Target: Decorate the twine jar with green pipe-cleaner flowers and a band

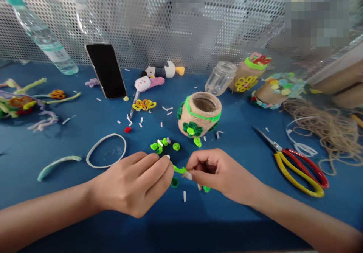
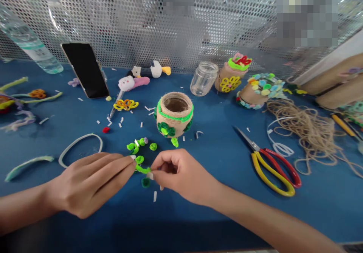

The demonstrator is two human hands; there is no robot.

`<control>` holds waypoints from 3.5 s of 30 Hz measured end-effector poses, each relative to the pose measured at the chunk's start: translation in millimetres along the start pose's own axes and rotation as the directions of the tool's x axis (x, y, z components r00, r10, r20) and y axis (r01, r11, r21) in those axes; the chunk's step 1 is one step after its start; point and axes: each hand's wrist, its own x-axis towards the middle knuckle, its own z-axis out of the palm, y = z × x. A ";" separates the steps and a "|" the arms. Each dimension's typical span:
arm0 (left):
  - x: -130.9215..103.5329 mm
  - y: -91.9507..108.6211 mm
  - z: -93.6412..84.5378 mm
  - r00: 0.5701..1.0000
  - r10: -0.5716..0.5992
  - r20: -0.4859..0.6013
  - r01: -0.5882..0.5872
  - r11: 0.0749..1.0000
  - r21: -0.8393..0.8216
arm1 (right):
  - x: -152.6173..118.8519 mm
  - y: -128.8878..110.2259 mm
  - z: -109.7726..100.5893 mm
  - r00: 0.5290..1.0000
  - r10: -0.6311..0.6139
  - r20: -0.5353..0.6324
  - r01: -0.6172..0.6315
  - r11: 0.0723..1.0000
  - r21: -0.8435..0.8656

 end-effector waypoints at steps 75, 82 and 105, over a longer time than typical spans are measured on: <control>4.9 6.7 4.2 0.996 -0.033 -0.087 0.030 0.999 -0.033 | 4.7 10.5 5.9 0.999 0.014 -0.034 -0.007 0.979 0.203; -3.8 6.6 7.1 0.990 0.017 -0.138 -0.035 0.991 -0.129 | 7.6 10.7 0.7 0.993 -0.007 -0.120 0.034 0.974 0.224; 9.3 -18.7 7.1 0.596 -0.624 0.505 0.563 -0.124 -0.817 | -0.1 5.3 -15.3 0.911 -0.181 -0.371 0.171 0.984 -0.058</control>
